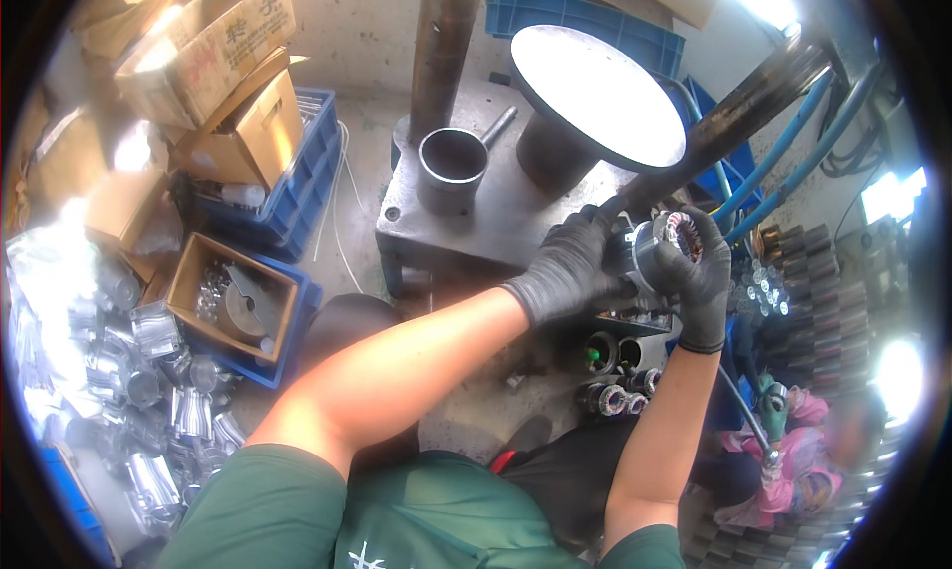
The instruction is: The recorder uses a press machine to insert a stator into a motor housing.
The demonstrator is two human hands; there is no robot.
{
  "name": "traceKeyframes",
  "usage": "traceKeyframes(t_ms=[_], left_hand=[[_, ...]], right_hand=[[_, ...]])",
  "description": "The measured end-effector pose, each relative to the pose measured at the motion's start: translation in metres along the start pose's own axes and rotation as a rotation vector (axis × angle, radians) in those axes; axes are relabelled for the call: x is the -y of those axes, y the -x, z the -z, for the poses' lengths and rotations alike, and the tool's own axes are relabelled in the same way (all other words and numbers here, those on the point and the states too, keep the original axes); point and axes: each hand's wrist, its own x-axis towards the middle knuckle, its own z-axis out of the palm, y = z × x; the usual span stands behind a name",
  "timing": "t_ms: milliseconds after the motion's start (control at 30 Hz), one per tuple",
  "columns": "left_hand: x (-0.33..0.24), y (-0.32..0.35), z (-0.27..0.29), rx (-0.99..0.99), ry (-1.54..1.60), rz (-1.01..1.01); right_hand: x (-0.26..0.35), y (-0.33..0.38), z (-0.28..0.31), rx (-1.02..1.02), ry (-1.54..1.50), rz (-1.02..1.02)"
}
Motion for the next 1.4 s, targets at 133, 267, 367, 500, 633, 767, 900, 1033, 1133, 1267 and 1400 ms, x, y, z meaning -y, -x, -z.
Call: traceKeyframes(t_ms=[133,267,367,500,633,767,900,1033,1133,1267,1400], left_hand=[[0.0,-0.002,0.003,-0.024,0.001,0.002],[0.0,-0.002,0.003,-0.012,0.039,0.008],[-0.003,-0.002,0.007,0.003,0.072,-0.011],[0.005,-0.004,0.001,-0.021,0.135,-0.038],[0.01,-0.008,-0.006,-0.013,0.177,-0.065],[0.011,-0.008,-0.008,-0.046,0.153,-0.038],[0.016,-0.012,-0.017,-0.066,0.235,-0.037],[0.017,-0.008,-0.01,-0.077,0.245,-0.043],[0.003,-0.004,-0.002,-0.109,0.147,-0.036],[-0.015,-0.001,-0.002,0.01,0.279,0.068],[0.002,0.022,-0.028,-0.174,0.533,-0.065]], right_hand=[[-0.009,-0.006,-0.01,-0.043,-0.058,-0.084],[-0.006,-0.002,-0.012,-0.005,-0.002,-0.016],[-0.003,-0.001,-0.01,0.02,-0.004,-0.045],[0.001,-0.001,-0.01,0.062,0.185,-0.003],[-0.013,0.005,0.007,0.156,-0.027,-0.011],[-0.016,0.008,0.014,0.072,-0.311,-0.076],[-0.04,0.01,0.023,-0.05,-0.27,-0.017],[-0.015,0.022,-0.012,-0.023,-0.208,0.044],[-0.019,0.019,-0.018,-0.036,-0.073,0.109],[-0.033,0.023,-0.013,-0.132,0.175,0.163],[-0.014,0.041,-0.026,-0.223,0.241,0.245]])
